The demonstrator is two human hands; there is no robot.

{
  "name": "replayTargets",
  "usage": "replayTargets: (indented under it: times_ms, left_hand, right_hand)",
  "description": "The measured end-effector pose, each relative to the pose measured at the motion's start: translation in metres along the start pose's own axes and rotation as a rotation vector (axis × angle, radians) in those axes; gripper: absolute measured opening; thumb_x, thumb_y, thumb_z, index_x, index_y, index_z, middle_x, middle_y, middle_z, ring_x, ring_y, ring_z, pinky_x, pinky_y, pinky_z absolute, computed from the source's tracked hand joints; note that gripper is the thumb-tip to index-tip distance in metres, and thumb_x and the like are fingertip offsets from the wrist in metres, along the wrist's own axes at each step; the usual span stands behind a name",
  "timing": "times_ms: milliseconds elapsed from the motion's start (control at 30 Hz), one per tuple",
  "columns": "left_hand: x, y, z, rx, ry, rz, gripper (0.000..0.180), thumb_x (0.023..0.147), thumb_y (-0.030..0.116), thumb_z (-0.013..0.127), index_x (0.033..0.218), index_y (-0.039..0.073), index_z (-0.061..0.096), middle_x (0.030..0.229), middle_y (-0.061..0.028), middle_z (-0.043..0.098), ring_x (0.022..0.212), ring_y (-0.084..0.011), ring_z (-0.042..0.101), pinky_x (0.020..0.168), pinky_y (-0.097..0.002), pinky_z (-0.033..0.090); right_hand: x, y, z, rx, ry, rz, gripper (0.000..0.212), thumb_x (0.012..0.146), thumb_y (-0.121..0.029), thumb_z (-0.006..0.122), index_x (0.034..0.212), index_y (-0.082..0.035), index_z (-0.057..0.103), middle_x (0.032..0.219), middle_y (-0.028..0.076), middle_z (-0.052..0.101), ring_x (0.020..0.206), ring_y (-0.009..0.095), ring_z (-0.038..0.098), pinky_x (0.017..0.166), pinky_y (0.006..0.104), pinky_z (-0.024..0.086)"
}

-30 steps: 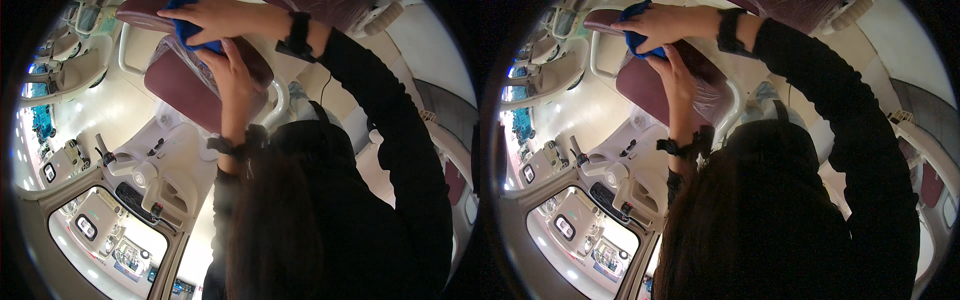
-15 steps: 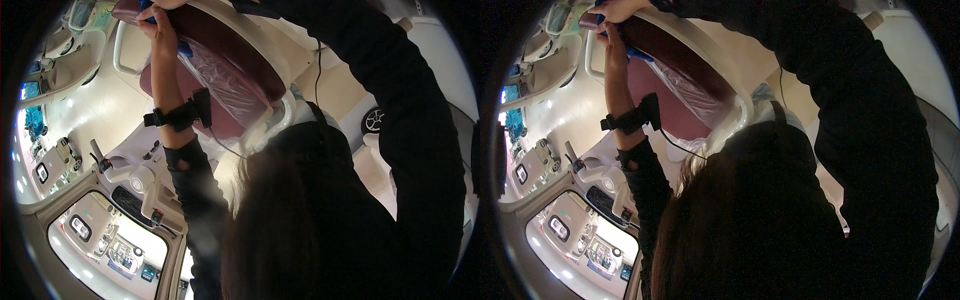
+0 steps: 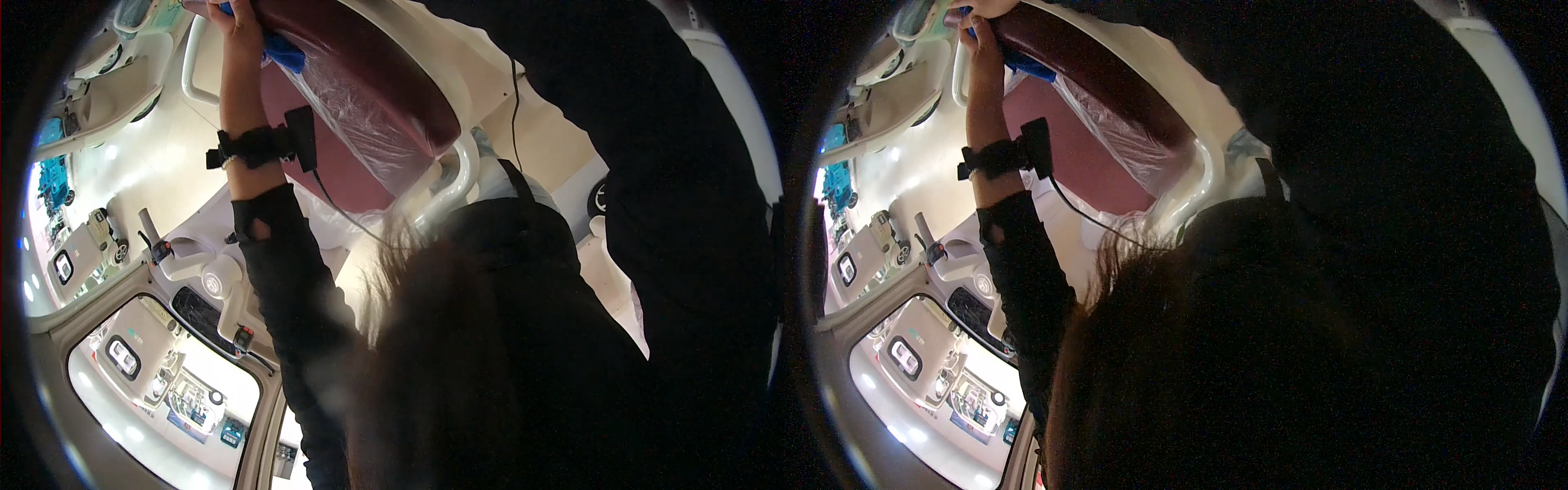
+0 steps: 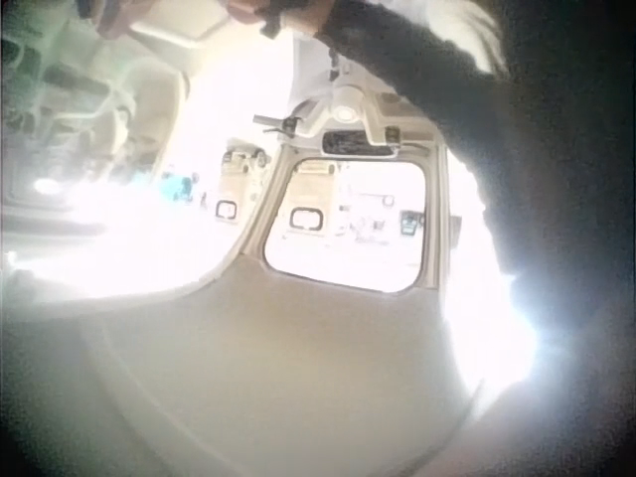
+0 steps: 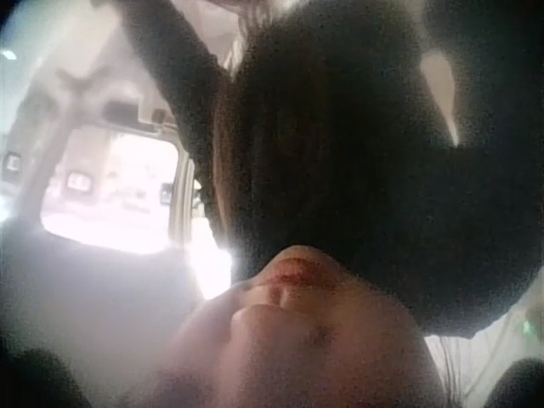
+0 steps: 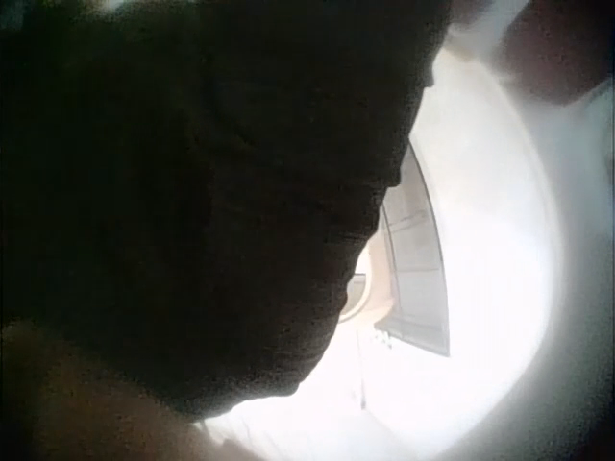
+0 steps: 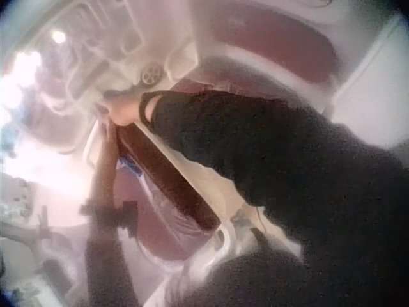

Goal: Cleaning the exterior frame and interior seats of small electric transit vehicles using a blue cloth.

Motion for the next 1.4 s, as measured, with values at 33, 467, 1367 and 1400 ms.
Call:
replayTargets:
  times_ms: [33,467,1367,1400]
  left_hand:
    - [-0.006,0.002,-0.003,-0.028,-0.014,-0.011,0.062,0.1,0.041,0.047,0.144,0.004,0.024,0.14,-0.0204,0.038,0.124,-0.0316,0.045,0.103,-0.0408,0.037]
    - [-0.169,0.035,-0.036,-0.562,-0.322,-0.35,0.067,0.095,0.042,0.055,0.146,0.009,0.027,0.124,-0.0162,0.056,0.11,-0.0253,0.059,0.093,-0.0379,0.049]
    - [-0.281,0.08,-0.036,-0.498,-0.315,-0.712,0.02,0.092,0.015,0.062,0.102,-0.002,0.063,0.093,-0.0067,0.066,0.079,-0.0134,0.065,0.07,-0.027,0.056]
    - [-0.292,0.084,-0.04,-0.52,-0.316,-0.685,0.02,0.092,0.015,0.062,0.102,-0.002,0.063,0.093,-0.0067,0.066,0.079,-0.0134,0.065,0.07,-0.027,0.056]
  right_hand:
    - [0.008,0.022,0.013,-0.007,0.386,-0.447,0.046,0.094,-0.032,0.053,0.135,-0.01,0.049,0.129,0.022,0.055,0.114,0.036,0.055,0.098,0.0433,0.042]
    - [-0.072,0.105,0.077,-0.221,0.89,-0.84,0.042,0.088,-0.031,0.054,0.112,0.003,0.058,0.096,0.024,0.065,0.089,0.037,0.065,0.077,0.0451,0.054]
    - [-0.244,0.274,0.257,0.456,0.733,-0.543,0.019,0.088,-0.017,0.065,0.102,-0.004,0.067,0.086,0.012,0.069,0.075,0.025,0.066,0.068,0.0334,0.051]
    - [-0.245,0.278,0.262,0.565,0.623,-0.465,0.016,0.088,-0.017,0.066,0.096,-0.003,0.068,0.081,0.012,0.07,0.07,0.023,0.066,0.065,0.0309,0.051]
Point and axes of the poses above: each hand's wrist, its own x-axis towards the middle knuckle, its own z-axis out of the palm, y = z × x, the point moved 3 cm from there along x, towards the middle knuckle
